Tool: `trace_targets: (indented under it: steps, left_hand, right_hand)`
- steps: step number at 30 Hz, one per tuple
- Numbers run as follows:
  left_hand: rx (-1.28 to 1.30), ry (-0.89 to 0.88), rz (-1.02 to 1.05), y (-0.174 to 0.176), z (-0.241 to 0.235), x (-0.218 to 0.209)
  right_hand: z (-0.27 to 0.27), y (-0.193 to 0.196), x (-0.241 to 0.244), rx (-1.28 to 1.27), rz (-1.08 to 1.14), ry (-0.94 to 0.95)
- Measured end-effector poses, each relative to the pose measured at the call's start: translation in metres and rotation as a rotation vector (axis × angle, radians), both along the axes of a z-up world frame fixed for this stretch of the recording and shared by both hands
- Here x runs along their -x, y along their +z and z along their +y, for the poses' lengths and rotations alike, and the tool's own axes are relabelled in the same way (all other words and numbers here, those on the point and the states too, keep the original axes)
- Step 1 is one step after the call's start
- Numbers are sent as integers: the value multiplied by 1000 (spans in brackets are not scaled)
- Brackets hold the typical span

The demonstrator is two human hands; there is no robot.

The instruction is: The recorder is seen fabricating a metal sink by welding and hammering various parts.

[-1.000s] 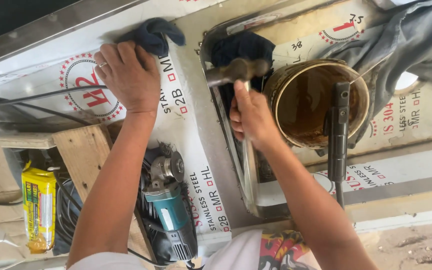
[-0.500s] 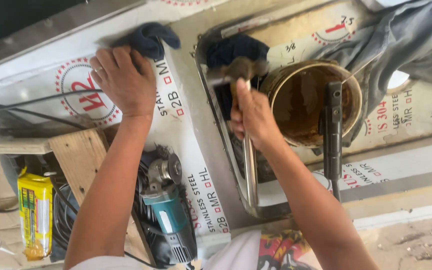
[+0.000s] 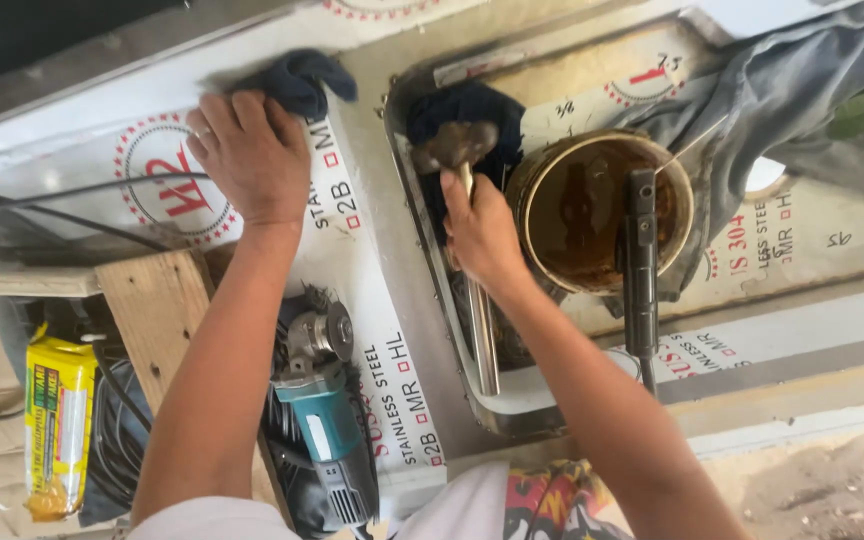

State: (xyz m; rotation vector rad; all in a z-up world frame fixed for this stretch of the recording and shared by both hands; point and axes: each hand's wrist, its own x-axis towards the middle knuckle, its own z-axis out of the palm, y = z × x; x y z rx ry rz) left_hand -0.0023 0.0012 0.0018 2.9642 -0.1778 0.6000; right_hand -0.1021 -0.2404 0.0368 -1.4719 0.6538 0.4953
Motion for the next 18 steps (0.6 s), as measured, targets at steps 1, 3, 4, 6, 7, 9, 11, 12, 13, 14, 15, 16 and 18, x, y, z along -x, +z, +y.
trace_targets:
  steps: [1,3,4,6,7,9,11,12,13,14,15,16,18]
  left_hand:
    - [1,-3,-16,0,-1,-5]
    - [-87,19,-86,-3,-1,2]
    - [-88,20,-81,-5,-1,4]
    - [-73,22,-88,-4,-1,0]
    - [-74,26,-100,-5,1,-3]
    - [-90,21,-116,-11,4,-5]
    - [-18,32,-8,-8,2,5]
    - [44,39,74,-3,4,2]
    - [47,48,63,6,-1,3]
    - [16,48,58,14,-5,5]
    - [-15,49,52,21,-10,8]
    - [-16,56,51,43,-29,26]
    - [275,-30,18,82,-72,57]
  right_hand:
    - [2,-20,3,1,-16,-3]
    - [6,-60,24,461,-172,126]
    - [9,-82,39,460,-168,129]
    - [13,-124,62,695,-220,280]
    - [10,-109,66,695,-234,279]
    - [4,-79,81,736,-389,377]
    - [-22,19,93,771,-431,351]
    - [-33,66,90,800,-498,310]
    - [-57,70,98,802,-511,315]
    - [-81,73,107,1041,-519,257]
    - [-105,76,114,1278,-526,193]
    - [-111,71,117,1274,-531,197]
    - [-126,60,121,1299,-234,367]
